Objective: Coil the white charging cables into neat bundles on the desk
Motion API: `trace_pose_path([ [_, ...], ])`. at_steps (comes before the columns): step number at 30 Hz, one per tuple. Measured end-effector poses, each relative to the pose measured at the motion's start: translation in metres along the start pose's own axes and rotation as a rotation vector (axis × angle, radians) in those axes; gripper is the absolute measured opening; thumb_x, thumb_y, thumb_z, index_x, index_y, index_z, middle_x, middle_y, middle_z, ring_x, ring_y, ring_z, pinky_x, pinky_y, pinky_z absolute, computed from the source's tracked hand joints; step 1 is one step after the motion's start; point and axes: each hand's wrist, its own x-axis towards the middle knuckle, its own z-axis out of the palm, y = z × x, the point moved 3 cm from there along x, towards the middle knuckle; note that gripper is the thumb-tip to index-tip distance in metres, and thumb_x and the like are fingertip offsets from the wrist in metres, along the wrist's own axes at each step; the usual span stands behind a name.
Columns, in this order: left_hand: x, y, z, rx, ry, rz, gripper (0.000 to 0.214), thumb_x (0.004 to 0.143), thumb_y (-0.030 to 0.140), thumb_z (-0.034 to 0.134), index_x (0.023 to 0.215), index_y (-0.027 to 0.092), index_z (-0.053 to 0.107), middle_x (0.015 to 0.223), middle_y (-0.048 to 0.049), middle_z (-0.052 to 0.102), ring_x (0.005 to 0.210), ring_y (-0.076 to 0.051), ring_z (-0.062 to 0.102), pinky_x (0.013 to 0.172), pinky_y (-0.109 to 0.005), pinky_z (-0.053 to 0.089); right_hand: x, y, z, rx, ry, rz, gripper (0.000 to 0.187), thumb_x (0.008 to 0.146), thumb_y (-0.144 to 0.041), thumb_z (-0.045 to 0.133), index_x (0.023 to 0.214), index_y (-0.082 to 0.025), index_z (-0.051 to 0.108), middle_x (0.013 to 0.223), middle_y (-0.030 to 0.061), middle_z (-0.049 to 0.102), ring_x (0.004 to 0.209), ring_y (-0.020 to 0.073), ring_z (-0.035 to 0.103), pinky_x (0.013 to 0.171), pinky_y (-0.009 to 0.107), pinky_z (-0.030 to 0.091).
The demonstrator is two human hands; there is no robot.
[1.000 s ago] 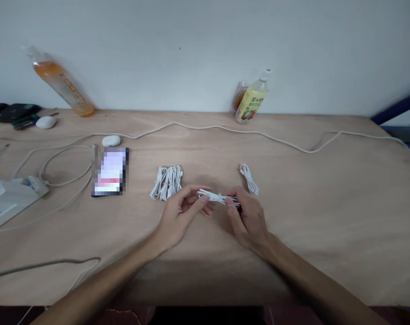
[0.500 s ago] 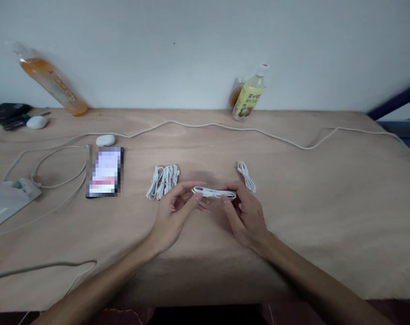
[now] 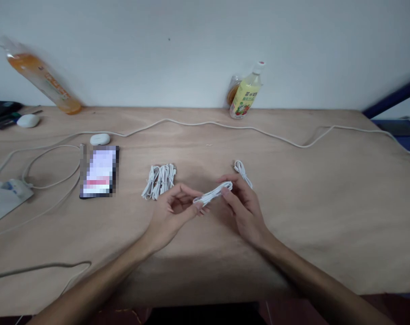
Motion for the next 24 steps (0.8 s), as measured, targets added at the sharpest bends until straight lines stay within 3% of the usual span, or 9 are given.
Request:
trace_pose_path([
  [5,-0.002,-0.003,0.004,0.035,-0.072,-0.099,0.03,0.082,0.031,0.096,0.094,0.017,0.072,0.089,-0.0072,0.085,0.079,-0.019,0.079,0.078,-0.033,0.066,0.008,0.003,0.001,0.263,-0.062,0.243,0.033,0.095,-0.053,0.076,0.113,-0.027,0.071,0.072,-0.0068,0.044,0.054,0.0111,0.032,0.045,0.026,0.024],
  [11,-0.003,-0.005,0.01,0.073,-0.132,-0.146,0.048,0.077,0.019,0.094,0.122,0.021,0.079,0.095,-0.0038,0.087,0.089,-0.019,0.079,0.09,-0.035,0.063,0.011,0.001,0.005,0.416,-0.135,0.38,0.042,0.081,-0.056,0.089,0.103,-0.022,0.08,0.067,-0.0075,0.044,0.054,0.0089,0.024,0.046,0.025,0.017],
  [17,-0.002,-0.005,0.011,0.084,-0.163,-0.168,0.023,0.083,0.024,0.09,0.105,0.021,0.084,0.094,-0.0042,0.085,0.081,-0.017,0.076,0.081,-0.031,0.06,0.012,0.004,0.004,0.411,-0.19,0.406,0.044,0.082,-0.061,0.086,0.092,-0.019,0.082,0.06,-0.0068,0.047,0.05,0.0077,0.022,0.046,0.026,0.012],
  [24,0.0,-0.005,0.012,-0.012,-0.182,-0.221,0.03,0.082,0.042,0.095,0.093,0.019,0.08,0.084,-0.0043,0.081,0.072,-0.018,0.074,0.072,-0.032,0.064,0.01,0.004,0.007,0.426,-0.228,0.414,0.046,0.081,-0.065,0.087,0.092,-0.021,0.082,0.064,-0.0054,0.052,0.05,0.0076,0.025,0.044,0.026,0.013],
])
